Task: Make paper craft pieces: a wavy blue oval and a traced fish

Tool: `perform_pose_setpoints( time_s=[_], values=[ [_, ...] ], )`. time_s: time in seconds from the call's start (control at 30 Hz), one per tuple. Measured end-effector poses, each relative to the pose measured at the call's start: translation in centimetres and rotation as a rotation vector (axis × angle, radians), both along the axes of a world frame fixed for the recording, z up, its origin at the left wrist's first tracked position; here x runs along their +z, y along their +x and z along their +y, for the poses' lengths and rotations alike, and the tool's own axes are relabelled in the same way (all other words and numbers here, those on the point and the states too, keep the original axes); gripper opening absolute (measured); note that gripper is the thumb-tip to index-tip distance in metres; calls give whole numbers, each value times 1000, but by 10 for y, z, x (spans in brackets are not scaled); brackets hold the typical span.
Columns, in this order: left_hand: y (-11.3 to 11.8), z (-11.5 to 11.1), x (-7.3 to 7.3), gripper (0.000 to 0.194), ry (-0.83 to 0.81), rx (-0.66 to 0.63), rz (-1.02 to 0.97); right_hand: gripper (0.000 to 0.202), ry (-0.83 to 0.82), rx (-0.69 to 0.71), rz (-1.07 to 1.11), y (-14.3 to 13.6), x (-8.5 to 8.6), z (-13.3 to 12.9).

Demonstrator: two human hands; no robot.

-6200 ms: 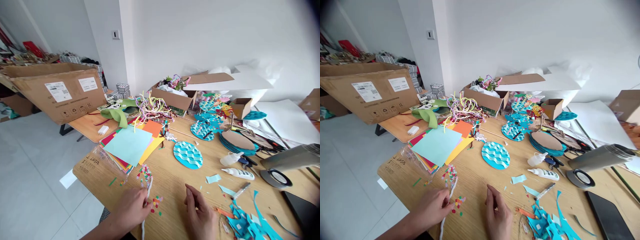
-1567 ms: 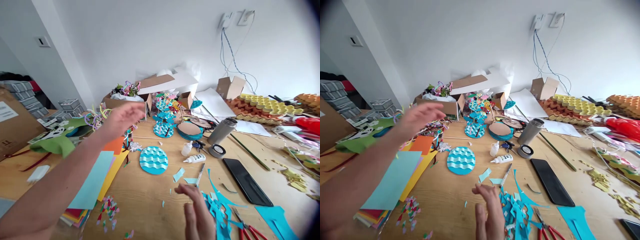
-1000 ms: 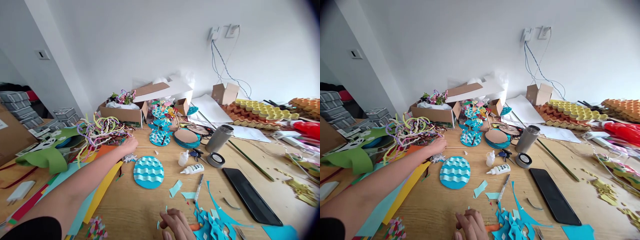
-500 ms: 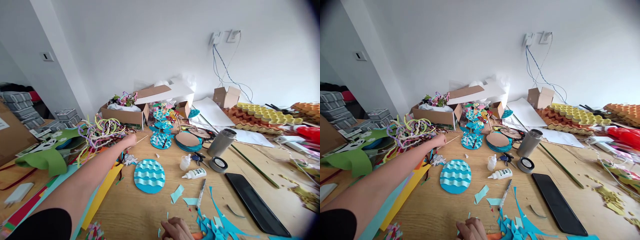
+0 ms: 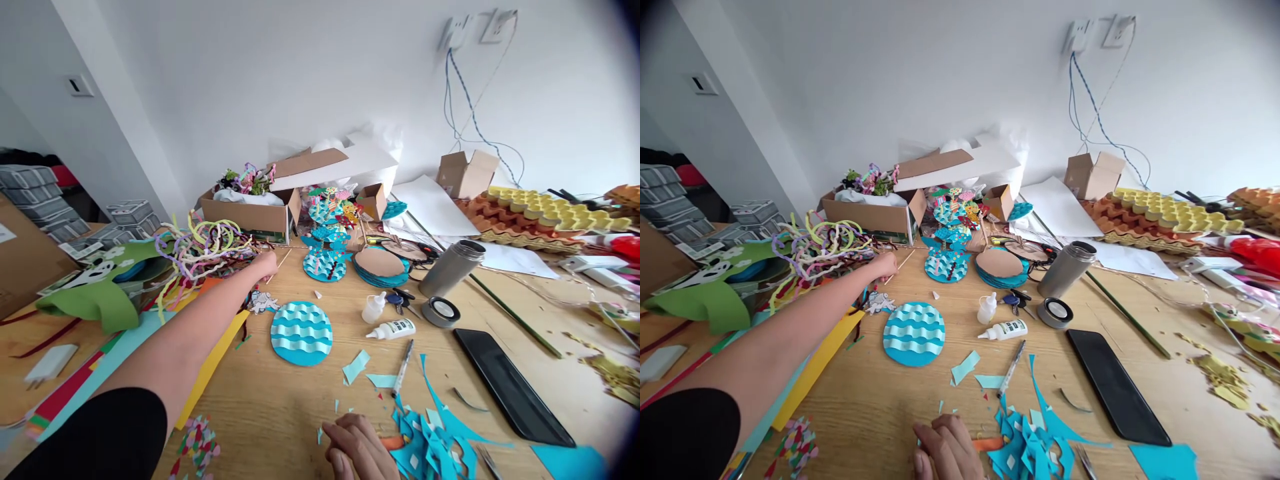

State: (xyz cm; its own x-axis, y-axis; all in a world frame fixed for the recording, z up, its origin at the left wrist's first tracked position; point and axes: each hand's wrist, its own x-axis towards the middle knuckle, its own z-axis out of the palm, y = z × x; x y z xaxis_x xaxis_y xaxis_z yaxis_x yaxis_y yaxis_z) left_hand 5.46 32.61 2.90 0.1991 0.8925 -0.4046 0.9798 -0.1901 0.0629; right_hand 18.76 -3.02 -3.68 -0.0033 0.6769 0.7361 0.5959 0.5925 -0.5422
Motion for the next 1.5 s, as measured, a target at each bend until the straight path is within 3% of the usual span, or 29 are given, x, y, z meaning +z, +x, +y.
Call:
perform_pose_setpoints(
  time_s=[0.2,0.4,0.47,0.6,0.67,0.8,0.87,0.97,1.1,1.23,1.37,1.5],
  values=[
    [0,-27,15,37,172,-147,-76,24,-64,38,54,-1,13,-8],
    [-17,-97,33,64,72,-405,-233,27,-75,8,99,-3,35,-12],
    [-29,-125,43,65,44,-451,-316,28,-85,-62,120,5,44,-16],
    [-64,-179,54,57,13,-499,-369,20,-121,-350,137,39,63,-19],
    [-85,-201,51,53,-7,-487,-357,15,-203,-433,-37,64,70,-13],
    [-119,-231,37,49,-18,-366,-312,16,-476,-474,-728,109,72,13],
    [-130,-241,30,48,-10,-334,-315,18,-591,-423,-1023,122,66,27],
    [-139,-252,24,46,3,-280,-324,12,-607,-317,-1250,130,55,41],
    [-148,-262,23,46,10,-230,-302,11,-460,-217,-1316,136,48,47],
    [-150,-267,25,46,22,-214,-263,14,-341,-104,-1308,150,51,47],
    [-126,-265,27,40,52,-262,-247,16,-241,-193,-1257,159,61,40],
    [-85,-254,19,29,126,-376,-153,16,-142,-356,-1066,136,75,36]
  ],
)
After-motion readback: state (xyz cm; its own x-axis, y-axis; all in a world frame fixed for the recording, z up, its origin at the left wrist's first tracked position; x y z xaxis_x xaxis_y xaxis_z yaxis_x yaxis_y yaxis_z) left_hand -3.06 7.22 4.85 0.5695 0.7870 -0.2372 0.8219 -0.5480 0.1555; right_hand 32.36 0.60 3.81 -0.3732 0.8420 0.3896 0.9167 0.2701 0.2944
